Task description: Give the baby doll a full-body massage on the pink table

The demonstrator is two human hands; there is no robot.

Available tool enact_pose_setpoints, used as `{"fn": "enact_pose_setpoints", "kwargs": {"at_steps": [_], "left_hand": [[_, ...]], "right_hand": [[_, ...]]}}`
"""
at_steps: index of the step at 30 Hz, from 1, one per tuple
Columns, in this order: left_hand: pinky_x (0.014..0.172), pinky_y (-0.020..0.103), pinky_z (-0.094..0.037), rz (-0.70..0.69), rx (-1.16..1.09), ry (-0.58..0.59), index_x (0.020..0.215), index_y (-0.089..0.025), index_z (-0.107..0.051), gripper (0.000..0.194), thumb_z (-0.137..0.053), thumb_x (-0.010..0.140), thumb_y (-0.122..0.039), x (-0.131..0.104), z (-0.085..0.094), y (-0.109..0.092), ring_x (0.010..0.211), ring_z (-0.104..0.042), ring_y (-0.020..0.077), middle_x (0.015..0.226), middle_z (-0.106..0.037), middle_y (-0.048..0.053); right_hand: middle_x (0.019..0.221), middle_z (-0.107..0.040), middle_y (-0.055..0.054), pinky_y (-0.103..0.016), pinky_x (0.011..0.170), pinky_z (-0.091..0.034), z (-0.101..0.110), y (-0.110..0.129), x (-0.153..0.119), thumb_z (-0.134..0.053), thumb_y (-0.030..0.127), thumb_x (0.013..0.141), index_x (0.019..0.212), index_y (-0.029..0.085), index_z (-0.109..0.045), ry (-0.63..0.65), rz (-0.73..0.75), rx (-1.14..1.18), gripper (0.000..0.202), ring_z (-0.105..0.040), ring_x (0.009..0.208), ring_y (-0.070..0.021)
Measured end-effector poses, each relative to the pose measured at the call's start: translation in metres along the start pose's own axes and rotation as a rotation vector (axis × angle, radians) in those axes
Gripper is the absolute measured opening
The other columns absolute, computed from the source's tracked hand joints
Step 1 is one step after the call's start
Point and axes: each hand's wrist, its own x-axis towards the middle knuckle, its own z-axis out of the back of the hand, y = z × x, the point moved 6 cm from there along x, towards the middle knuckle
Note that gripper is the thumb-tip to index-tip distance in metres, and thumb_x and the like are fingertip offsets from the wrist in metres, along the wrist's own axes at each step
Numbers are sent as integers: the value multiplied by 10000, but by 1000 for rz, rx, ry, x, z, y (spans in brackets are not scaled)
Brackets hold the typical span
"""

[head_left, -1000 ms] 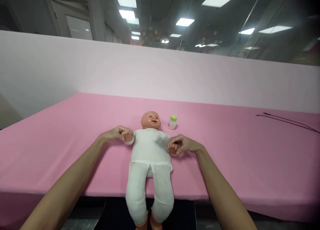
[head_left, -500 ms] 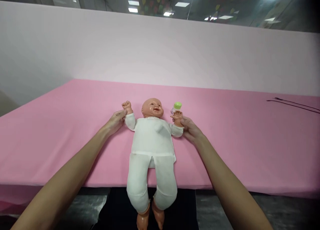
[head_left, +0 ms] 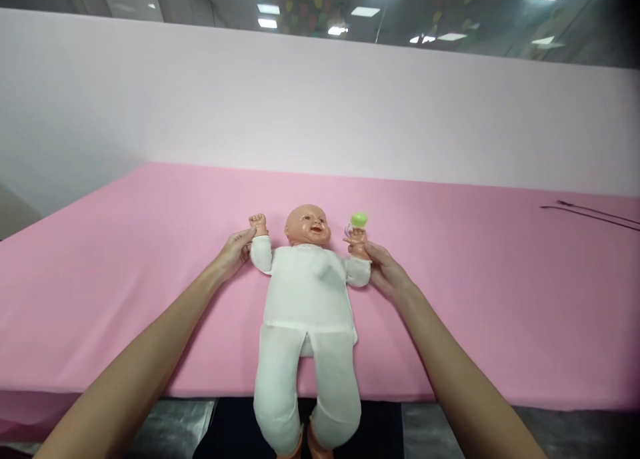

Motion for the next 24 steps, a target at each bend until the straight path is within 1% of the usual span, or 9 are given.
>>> {"fn": "enact_pose_setpoints", "kwargs": {"at_steps": [3,6,9,12,15,17,18,20,24], "left_hand": [[595,272,-496,-53,-12,-191,861,-159,-703,500,-839,753,-627,3,6,-3,604,-623,157,692,-658,5],[623,287,-512,-55,-33,-168,880,-156,-706,518,-835,754,-641,3,5,-5,621,-638,166,718,-677,19],[748,324,-542,-45,-86,36,948,-152,-750,510,-890,720,-586,1,-2,-6,764,-685,198,865,-730,72],[837,353,-522,-46,-21,312,938,-167,-802,491,-989,599,-469,-5,-12,-10,886,-690,234,969,-746,107],[904,415,-492,-38,199,632,878,-182,-841,468,-1019,527,-434,-16,-25,-11,973,-670,292,981,-759,139],[924,445,-480,-18,274,742,845,-197,-847,468,-1027,488,-441,-20,-29,-9,980,-662,314,942,-767,141],[910,443,-483,-2,262,731,835,-198,-845,473,-1031,471,-436,-20,-29,-8,959,-664,311,925,-766,137],[858,396,-496,10,149,577,836,-188,-830,480,-1032,467,-419,-14,-25,-8,897,-671,273,918,-758,121],[756,305,-500,-59,-89,109,894,-178,-781,470,-915,678,-573,-1,-10,-7,756,-650,178,864,-719,70]], "right_hand": [[1400,-685,-86,-385,1074,-486,3,-1,5,-737,602,869,1174,227,-791,-144,-52,-23,486,-565,1339,-320],[1391,-692,-93,-384,1070,-485,2,2,5,-758,602,846,1131,214,-808,-121,-52,-14,484,-572,1320,-326],[1192,-757,-116,-391,896,-546,1,3,0,-877,623,696,1072,227,-820,10,-56,20,549,-674,1066,-311],[957,-733,-95,-372,765,-536,-4,4,-7,-982,586,512,956,230,-836,250,-37,-72,587,-661,850,-259],[863,-667,-78,-364,722,-513,-9,1,-14,-995,501,503,826,223,-844,517,-14,-268,452,-606,770,-221],[864,-659,-80,-369,713,-510,-9,-2,-15,-995,486,489,805,230,-848,607,-24,-330,432,-594,762,-219],[870,-665,-85,-378,719,-516,-8,-3,-14,-997,498,468,800,231,-846,599,-26,-328,452,-603,772,-230],[907,-698,-104,-404,744,-533,-4,-2,-9,-986,552,457,839,227,-839,469,-24,-262,523,-638,819,-272],[1024,-763,-119,-434,790,-563,10,-1,3,-838,643,716,1020,244,-814,28,-30,-46,502,-684,935,-339]]}}
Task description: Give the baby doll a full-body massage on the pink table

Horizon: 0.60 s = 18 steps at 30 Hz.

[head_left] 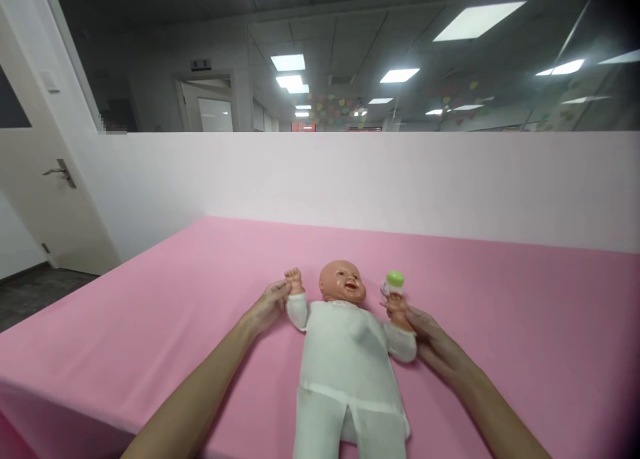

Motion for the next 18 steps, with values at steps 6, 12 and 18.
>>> {"fn": "enact_pose_setpoints", "kwargs": {"at_steps": [6,12,18], "left_hand": [[594,271,-428,-66,257,-362,642,-177,-641,579,-784,741,-730,-1,17,-3,592,-568,151,588,-558,-13],[711,279,-495,-60,154,-127,858,-169,-770,456,-912,694,-570,-3,13,-16,753,-650,167,844,-721,56],[892,384,-518,96,347,471,884,-172,-815,438,-1021,523,-309,-18,-11,-7,1013,-709,296,1025,-787,143]], "right_hand": [[1290,-740,-79,-417,923,-577,9,-7,11,-728,614,864,1136,277,-805,-163,-52,-3,440,-632,1217,-351],[1060,-767,-128,-423,846,-575,5,8,-4,-822,616,779,1166,199,-793,-6,60,-23,570,-687,1012,-322],[987,-727,-71,-350,794,-532,-31,14,-25,-993,375,520,924,199,-845,551,57,-279,465,-640,899,-230]]}}
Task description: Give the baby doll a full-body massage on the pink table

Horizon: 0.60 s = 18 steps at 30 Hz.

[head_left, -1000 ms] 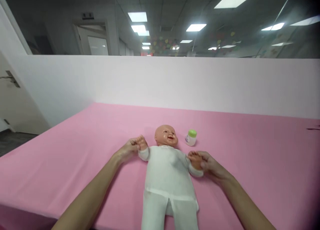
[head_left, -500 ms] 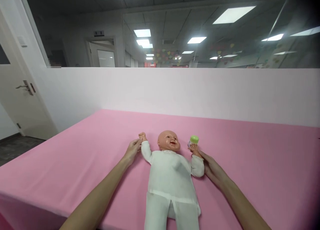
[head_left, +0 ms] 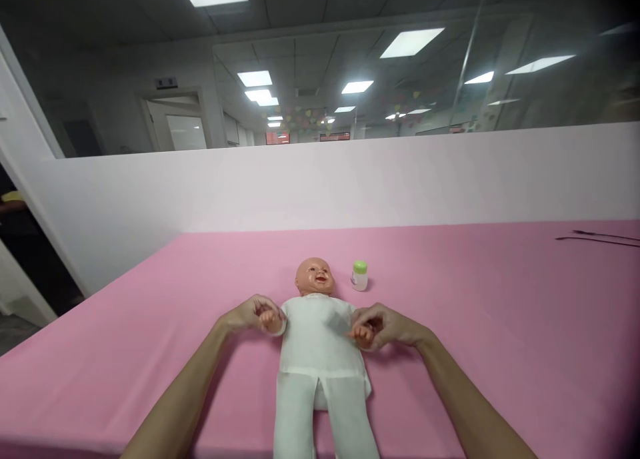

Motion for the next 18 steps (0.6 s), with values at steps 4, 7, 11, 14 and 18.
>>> {"fn": "enact_pose_setpoints", "kwargs": {"at_steps": [4,7,11,14,18], "left_hand": [[880,378,-510,29,11,37,842,-175,-796,424,-1023,517,-326,-2,-3,7,985,-712,292,980,-789,138],[845,337,-518,-47,-143,-180,955,-193,-765,476,-997,592,-394,0,8,6,938,-708,242,1013,-761,106],[855,324,-534,-144,-224,-568,1223,-260,-664,573,-882,755,-508,0,26,7,934,-689,200,1088,-711,60],[829,323,-535,-144,-31,-937,1293,-272,-587,616,-825,793,-542,-13,42,9,965,-683,221,1136,-688,66],[873,354,-501,-39,377,-1218,1233,-252,-584,437,-681,886,-500,-35,50,2,1073,-652,271,1180,-678,93]], "right_hand": [[992,-739,-59,-331,811,-511,-8,3,1,-978,344,556,987,211,-846,82,-1,-20,470,-635,900,-208],[1062,-747,-75,-349,880,-502,-5,9,-1,-945,357,653,1074,209,-821,-63,2,81,462,-658,973,-222],[1222,-726,-91,-341,908,-503,10,20,-5,-892,403,744,1206,242,-752,-362,114,269,509,-660,1103,-241],[1143,-737,-68,-316,813,-511,36,12,-10,-852,460,756,1181,247,-717,-669,189,348,494,-670,1010,-229],[890,-683,-25,-325,705,-470,72,-14,-29,-790,442,722,962,236,-677,-1098,53,131,336,-619,836,-225]]}}
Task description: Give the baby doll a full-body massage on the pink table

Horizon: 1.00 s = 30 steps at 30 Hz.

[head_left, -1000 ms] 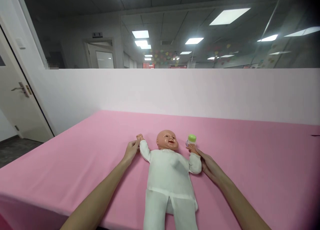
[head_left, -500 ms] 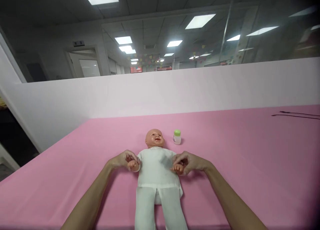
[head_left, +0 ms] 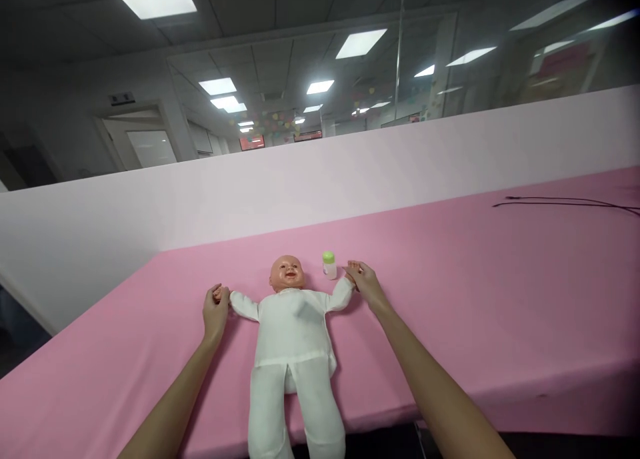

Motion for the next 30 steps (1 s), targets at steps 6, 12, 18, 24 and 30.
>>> {"fn": "enact_pose_setpoints", "kwargs": {"at_steps": [6,12,18,24,30], "left_hand": [[939,504,-417,-107,615,-28,959,-204,-674,238,-589,866,-405,-4,10,-16,1117,-609,416,1058,-713,179],[978,591,-420,-74,1002,42,962,-155,-772,407,-422,955,-362,-2,6,-6,1195,-565,437,1203,-677,222],[994,460,-508,-440,704,117,1276,-177,-703,440,-403,996,-335,-6,-8,-23,1193,-636,323,1262,-693,159],[805,346,-505,-622,674,552,1074,-234,-760,391,-451,1036,-470,-38,-42,-39,945,-717,239,1051,-789,58],[688,349,-439,-779,838,585,829,-215,-741,400,-418,1048,-304,-47,-51,-43,770,-687,221,863,-771,57]], "right_hand": [[986,-702,-73,-328,720,-416,25,-11,2,-687,332,749,923,248,-634,-167,-106,-548,200,-632,882,-243],[1132,-708,-94,-331,712,-432,19,-6,-5,-548,332,892,1015,222,-651,-93,-187,-943,195,-682,926,-253],[1244,-640,-143,-356,749,-452,19,-3,-11,-488,348,961,1112,196,-687,-37,-198,-1134,292,-689,995,-283],[1153,-668,-121,-330,733,-428,-1,26,-15,-485,248,965,1019,190,-703,-106,227,-1068,233,-660,886,-231],[725,-644,-21,-301,620,-326,-62,22,-40,-502,247,947,720,224,-579,279,552,-880,240,-543,652,-181]]}}
